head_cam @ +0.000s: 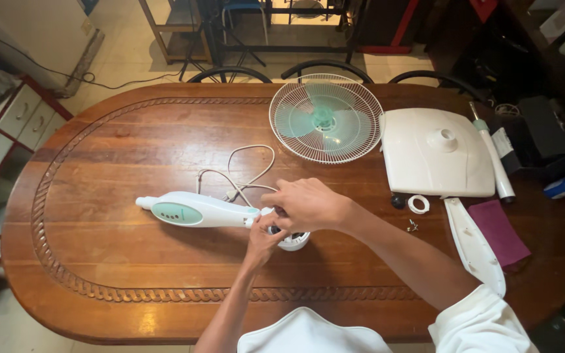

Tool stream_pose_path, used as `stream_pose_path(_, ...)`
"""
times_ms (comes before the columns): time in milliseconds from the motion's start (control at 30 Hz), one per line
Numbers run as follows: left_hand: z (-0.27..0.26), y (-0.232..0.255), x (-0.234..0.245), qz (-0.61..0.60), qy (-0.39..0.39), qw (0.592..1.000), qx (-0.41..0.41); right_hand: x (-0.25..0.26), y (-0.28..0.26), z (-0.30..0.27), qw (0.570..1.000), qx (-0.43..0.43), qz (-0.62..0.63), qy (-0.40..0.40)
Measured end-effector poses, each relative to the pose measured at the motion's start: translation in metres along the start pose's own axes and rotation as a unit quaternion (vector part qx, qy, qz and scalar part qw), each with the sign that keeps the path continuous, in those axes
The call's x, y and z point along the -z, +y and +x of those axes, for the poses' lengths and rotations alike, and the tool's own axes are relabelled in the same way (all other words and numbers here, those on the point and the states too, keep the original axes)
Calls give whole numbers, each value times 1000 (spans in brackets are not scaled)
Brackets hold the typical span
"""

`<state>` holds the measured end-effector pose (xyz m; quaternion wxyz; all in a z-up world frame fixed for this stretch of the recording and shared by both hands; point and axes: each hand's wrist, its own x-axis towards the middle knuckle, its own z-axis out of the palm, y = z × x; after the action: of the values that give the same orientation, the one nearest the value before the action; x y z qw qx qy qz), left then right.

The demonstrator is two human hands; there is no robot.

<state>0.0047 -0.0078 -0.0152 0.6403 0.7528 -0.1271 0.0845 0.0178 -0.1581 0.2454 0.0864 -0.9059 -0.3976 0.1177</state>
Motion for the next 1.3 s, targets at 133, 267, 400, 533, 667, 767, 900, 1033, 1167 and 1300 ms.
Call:
stream_pose_path(133, 4, -3, 8, -11, -40, 999, 4, -11, 10, -1, 991, 108, 12, 82)
stream_pose_path(267, 4, -20, -2, 18, 2, 997, 75, -21, 12, -1, 988, 86, 40, 120)
stream_pose_path(400, 1, -20, -12, 51, 52, 997, 19, -24, 2, 6, 992, -89, -43, 72)
stream_pose_path(533, 2, -12, -2, 54, -2, 998, 29, -23, 12, 0, 989, -57, 23, 132)
stream_pose_path(667, 1, -25, 9, 16, -58, 998, -1, -18, 25, -11, 982, -16, 92, 166)
stream_pose_path(767, 2, -35, 11, -9, -76, 997, -7, -13, 28, -16, 975, -11, 124, 184)
stream_pose_path(900, 1, -37, 10, 1, -70, 997, -9, -8, 27, -21, 971, -17, 139, 192)
stream_pose_path(1033, 1, -22, 7, 2, -38, 999, -17, -4, 29, -26, 954, -55, 233, 182)
stream_pose_path(1167, 1, 0, -4, -99, 26, 995, -15, -13, 37, -25, 870, -31, 398, 290)
stream_pose_path(1300, -5, 19, -15, 160, 46, 986, -11, -31, 41, -29, 667, -16, 641, 379)
